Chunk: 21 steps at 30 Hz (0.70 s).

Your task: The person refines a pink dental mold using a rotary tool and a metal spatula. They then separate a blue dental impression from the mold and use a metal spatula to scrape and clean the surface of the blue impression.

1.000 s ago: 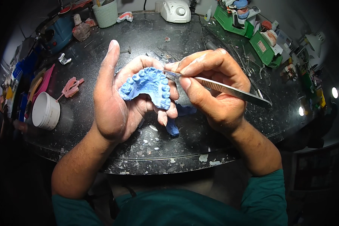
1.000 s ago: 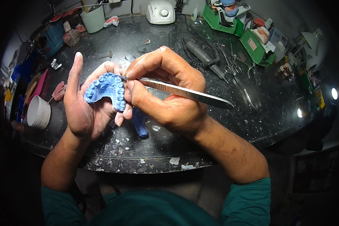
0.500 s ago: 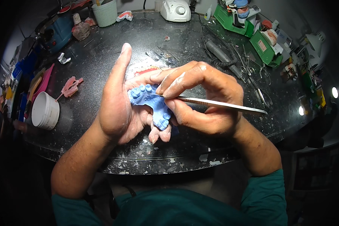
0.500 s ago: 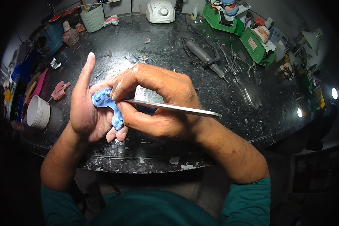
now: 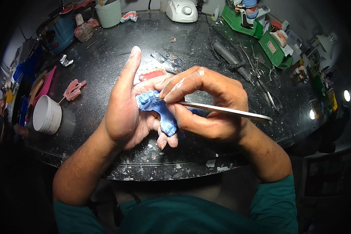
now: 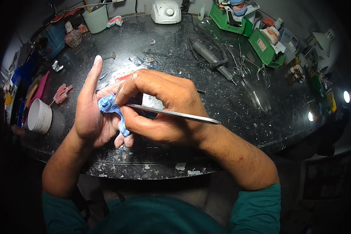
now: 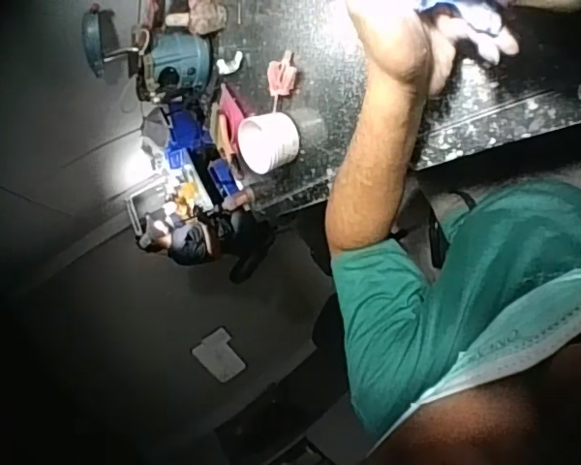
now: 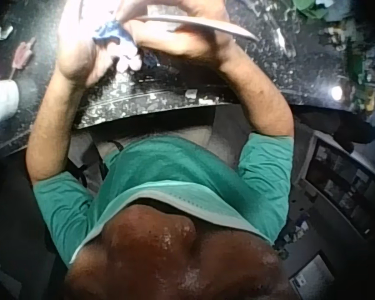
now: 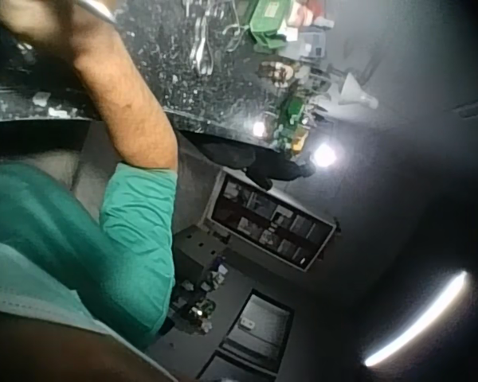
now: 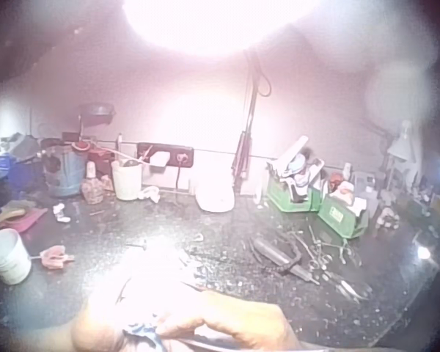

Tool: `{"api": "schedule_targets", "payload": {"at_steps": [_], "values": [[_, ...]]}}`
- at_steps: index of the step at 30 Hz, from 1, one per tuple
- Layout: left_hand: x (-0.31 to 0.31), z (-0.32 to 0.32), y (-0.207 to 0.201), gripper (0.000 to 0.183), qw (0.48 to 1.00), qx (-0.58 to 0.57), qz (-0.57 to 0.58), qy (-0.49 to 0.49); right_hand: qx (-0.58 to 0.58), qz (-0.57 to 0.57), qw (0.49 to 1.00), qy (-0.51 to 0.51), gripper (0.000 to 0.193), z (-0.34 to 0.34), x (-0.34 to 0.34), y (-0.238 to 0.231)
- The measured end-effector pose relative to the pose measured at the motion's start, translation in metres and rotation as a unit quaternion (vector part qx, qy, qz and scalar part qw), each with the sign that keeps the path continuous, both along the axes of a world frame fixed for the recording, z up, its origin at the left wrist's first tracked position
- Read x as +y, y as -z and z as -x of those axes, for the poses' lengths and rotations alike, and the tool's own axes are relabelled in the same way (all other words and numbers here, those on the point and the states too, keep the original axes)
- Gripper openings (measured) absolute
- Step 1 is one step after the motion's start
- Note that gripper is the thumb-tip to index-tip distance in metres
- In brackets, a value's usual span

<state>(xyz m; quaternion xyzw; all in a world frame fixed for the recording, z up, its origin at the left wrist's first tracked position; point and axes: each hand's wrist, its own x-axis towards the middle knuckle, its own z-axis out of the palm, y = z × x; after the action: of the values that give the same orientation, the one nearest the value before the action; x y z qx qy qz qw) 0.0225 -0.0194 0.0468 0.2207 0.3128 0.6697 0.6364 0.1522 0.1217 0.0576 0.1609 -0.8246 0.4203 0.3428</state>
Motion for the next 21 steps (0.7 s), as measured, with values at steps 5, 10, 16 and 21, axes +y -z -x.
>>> {"api": "schedule_targets", "payload": {"at_steps": [5, 10, 16, 21], "values": [[0.0, -0.002, -0.001, 0.095, 1.0, 0.014, 0.002, -0.009, 0.009, -0.004, 1.0, -0.004, 0.016, 0.001, 0.001, 0.001], [0.002, -0.004, -0.001, 0.096, 0.996, 0.074, 0.014, -0.04, 0.003, 0.028, 1.0, 0.002, 0.011, 0.003, -0.001, 0.005], [0.002, -0.003, 0.001, 0.097, 0.993, 0.11, 0.018, -0.043, -0.042, 0.088, 0.995, -0.009, 0.008, 0.005, 0.001, 0.01], [0.001, -0.005, 0.001, 0.099, 0.992, 0.12, 0.021, -0.041, -0.078, 0.138, 0.987, -0.03, 0.011, 0.003, 0.001, 0.009]]}}
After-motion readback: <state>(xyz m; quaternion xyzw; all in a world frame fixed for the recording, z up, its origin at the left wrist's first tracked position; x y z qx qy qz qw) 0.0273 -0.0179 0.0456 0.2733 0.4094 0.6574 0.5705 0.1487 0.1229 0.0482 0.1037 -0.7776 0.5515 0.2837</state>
